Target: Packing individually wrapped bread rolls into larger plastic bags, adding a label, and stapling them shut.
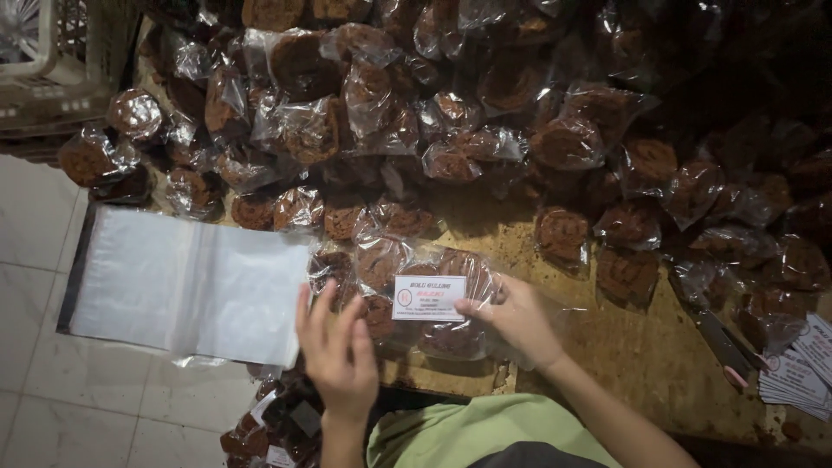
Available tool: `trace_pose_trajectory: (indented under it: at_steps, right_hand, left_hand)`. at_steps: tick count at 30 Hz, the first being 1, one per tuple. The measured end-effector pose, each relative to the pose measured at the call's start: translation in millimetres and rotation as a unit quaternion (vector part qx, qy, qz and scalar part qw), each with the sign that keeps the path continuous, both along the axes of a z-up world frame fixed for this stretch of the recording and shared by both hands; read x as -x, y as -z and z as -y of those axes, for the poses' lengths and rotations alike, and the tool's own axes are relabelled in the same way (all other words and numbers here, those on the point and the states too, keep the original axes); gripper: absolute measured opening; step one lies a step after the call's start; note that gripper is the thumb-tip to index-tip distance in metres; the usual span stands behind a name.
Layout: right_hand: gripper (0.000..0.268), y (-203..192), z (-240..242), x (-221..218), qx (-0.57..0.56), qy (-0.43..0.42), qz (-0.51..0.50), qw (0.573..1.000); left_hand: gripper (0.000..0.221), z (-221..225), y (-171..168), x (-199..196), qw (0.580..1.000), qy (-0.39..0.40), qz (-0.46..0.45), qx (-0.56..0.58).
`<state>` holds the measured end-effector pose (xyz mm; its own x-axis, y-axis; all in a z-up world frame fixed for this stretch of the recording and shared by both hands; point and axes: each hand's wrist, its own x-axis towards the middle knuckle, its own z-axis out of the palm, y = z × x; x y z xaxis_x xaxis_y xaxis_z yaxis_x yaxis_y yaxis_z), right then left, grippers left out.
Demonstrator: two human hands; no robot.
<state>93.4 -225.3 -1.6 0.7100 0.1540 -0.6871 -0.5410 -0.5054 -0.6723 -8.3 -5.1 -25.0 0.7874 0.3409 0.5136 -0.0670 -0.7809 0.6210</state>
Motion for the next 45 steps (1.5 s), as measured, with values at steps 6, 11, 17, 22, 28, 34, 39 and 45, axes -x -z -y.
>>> trace_pose_trajectory:
  at_steps: [6, 11, 17, 22, 28, 34, 39, 45]
  right_hand:
    - [0.018, 29.5, 96.5, 7.9, -0.239, -0.008, -0.028, 0.971]
    - [0.053, -22.4, 71.7, 21.1, -0.142, 0.117, -0.097, 0.978]
    - [0.04, -133.9, 45.8, 7.0, -0.019, -0.313, 0.413, 0.855]
    - [0.047, -209.9, 42.1, 37.3, -0.056, -0.546, 0.573, 0.609]
    - [0.032, -78.5, 195.3, 65.4, 0.016, -0.065, 0.624, 0.778]
    - [0.017, -45.9, 76.7, 38.2, -0.229, 0.011, 0.55, 0.803]
    - [0.01, -61.6, 58.7, 21.6, -0.339, 0.121, 0.509, 0.782]
    - [0.03, -101.8, 51.8, 0.3, -0.067, -0.137, 0.565, 0.811]
  left_hand:
    - [0.025, 19.9, -27.5, -32.3, 0.988, 0.151, -0.025, -0.033]
    - [0.062, 47.7, -8.9, -71.3, 0.948, 0.159, -0.121, -0.249]
    - [0.057, 52.7, -33.1, -58.6, 0.979, 0.118, -0.122, -0.11]
    - [0.07, 39.7, -73.1, -55.5, 0.818, 0.505, 0.022, 0.274]
    - [0.035, 63.9, -37.8, -34.4, 0.84, 0.433, 0.056, 0.323]
    - [0.025, 73.0, -59.3, -34.9, 0.868, 0.381, 0.112, 0.298]
    - [0.005, 55.3, -150.7, -40.1, 0.88, 0.386, 0.143, 0.237]
    - [0.011, 46.1, -192.6, -51.5, 0.912, 0.373, 0.07, 0.154]
